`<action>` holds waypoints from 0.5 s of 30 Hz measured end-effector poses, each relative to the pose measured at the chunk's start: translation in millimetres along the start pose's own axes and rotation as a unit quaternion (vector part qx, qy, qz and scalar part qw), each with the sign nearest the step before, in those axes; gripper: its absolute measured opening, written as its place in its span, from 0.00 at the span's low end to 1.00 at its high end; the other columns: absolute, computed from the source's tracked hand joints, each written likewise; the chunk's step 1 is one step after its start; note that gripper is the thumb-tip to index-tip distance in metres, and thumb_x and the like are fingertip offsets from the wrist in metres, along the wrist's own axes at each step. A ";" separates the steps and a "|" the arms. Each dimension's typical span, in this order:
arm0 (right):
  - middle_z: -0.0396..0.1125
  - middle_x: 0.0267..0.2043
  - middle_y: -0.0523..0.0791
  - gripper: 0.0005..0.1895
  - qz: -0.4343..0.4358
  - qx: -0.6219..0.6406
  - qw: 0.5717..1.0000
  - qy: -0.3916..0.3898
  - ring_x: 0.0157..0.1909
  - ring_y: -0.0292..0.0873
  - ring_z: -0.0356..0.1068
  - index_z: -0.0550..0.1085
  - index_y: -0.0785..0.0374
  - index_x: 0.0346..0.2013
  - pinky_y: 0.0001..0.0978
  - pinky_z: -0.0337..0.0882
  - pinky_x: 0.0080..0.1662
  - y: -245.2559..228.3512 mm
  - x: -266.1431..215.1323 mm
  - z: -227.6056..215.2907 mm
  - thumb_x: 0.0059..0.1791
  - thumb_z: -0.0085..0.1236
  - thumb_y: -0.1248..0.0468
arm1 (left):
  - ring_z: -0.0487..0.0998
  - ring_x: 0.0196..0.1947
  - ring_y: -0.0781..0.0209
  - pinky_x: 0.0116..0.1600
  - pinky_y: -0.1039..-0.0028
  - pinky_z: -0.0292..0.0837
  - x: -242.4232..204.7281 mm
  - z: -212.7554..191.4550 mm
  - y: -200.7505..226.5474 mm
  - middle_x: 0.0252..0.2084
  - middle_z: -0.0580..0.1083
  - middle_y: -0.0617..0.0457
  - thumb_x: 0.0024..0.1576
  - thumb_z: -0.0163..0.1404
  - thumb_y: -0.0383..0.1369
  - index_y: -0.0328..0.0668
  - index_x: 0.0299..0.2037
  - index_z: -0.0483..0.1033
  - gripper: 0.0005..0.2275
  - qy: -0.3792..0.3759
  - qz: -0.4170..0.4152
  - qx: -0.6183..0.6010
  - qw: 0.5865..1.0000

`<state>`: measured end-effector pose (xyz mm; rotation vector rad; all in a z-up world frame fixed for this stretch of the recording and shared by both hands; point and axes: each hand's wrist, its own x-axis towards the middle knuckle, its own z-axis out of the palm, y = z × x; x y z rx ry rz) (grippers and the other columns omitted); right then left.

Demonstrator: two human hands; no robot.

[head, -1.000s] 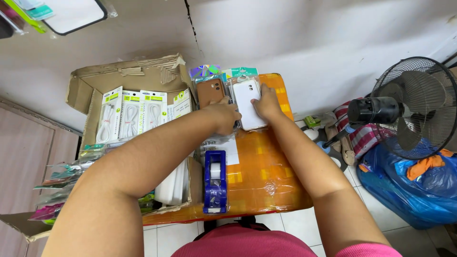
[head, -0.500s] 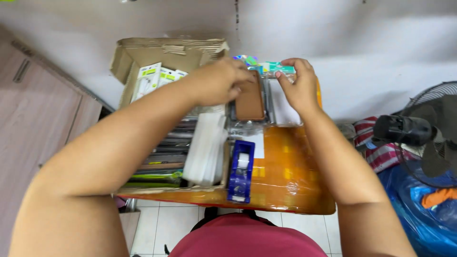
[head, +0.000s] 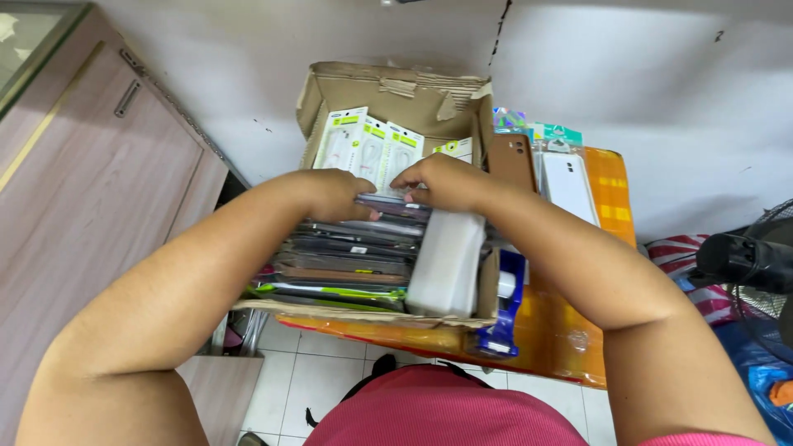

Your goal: Checking and unboxing various phone cases from a box.

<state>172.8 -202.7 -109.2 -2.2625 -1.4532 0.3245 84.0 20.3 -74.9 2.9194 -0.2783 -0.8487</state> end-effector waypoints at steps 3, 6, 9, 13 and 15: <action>0.78 0.43 0.46 0.17 0.018 0.019 0.998 -0.054 0.43 0.44 0.78 0.80 0.54 0.50 0.35 0.74 0.49 -7.3 9.8 -1.3 0.46 0.65 0.62 | 0.69 0.64 0.40 0.67 0.59 0.63 -8.2 3.7 -3.8 0.64 0.69 0.37 0.57 0.46 0.58 0.47 0.68 0.66 0.33 0.021 0.030 -0.026 0.999; 0.78 0.43 0.45 0.20 -0.026 0.052 0.996 -0.075 0.43 0.42 0.79 0.78 0.56 0.50 0.33 0.74 0.47 10.3 18.2 0.1 0.43 0.67 0.63 | 0.70 0.63 0.40 0.67 0.59 0.64 -15.1 0.3 -14.5 0.63 0.70 0.37 0.58 0.44 0.59 0.44 0.66 0.67 0.33 0.042 0.060 -0.050 0.996; 0.79 0.42 0.43 0.15 -0.010 0.061 0.995 -0.075 0.42 0.40 0.79 0.82 0.54 0.46 0.33 0.74 0.47 5.0 17.0 -0.7 0.44 0.65 0.64 | 0.71 0.62 0.40 0.66 0.59 0.65 -18.9 -3.3 -30.8 0.61 0.71 0.37 0.59 0.43 0.58 0.43 0.64 0.70 0.31 0.103 0.110 -0.074 0.986; 0.79 0.39 0.43 0.10 0.030 0.025 0.999 -0.034 0.40 0.40 0.78 0.83 0.54 0.41 0.33 0.74 0.45 -3.1 13.4 -0.4 0.45 0.65 0.64 | 0.73 0.59 0.40 0.63 0.60 0.67 -34.7 -18.2 -36.6 0.58 0.73 0.36 0.60 0.45 0.54 0.42 0.61 0.73 0.28 0.193 0.145 -0.121 0.963; 0.78 0.36 0.44 0.05 0.018 0.049 0.999 0.007 0.38 0.40 0.78 0.81 0.58 0.38 0.33 0.74 0.45 -3.4 11.2 0.2 0.47 0.63 0.66 | 0.77 0.56 0.45 0.60 0.62 0.70 -46.5 -26.2 -35.6 0.55 0.76 0.39 0.61 0.47 0.50 0.43 0.58 0.77 0.23 0.268 0.150 -0.203 0.930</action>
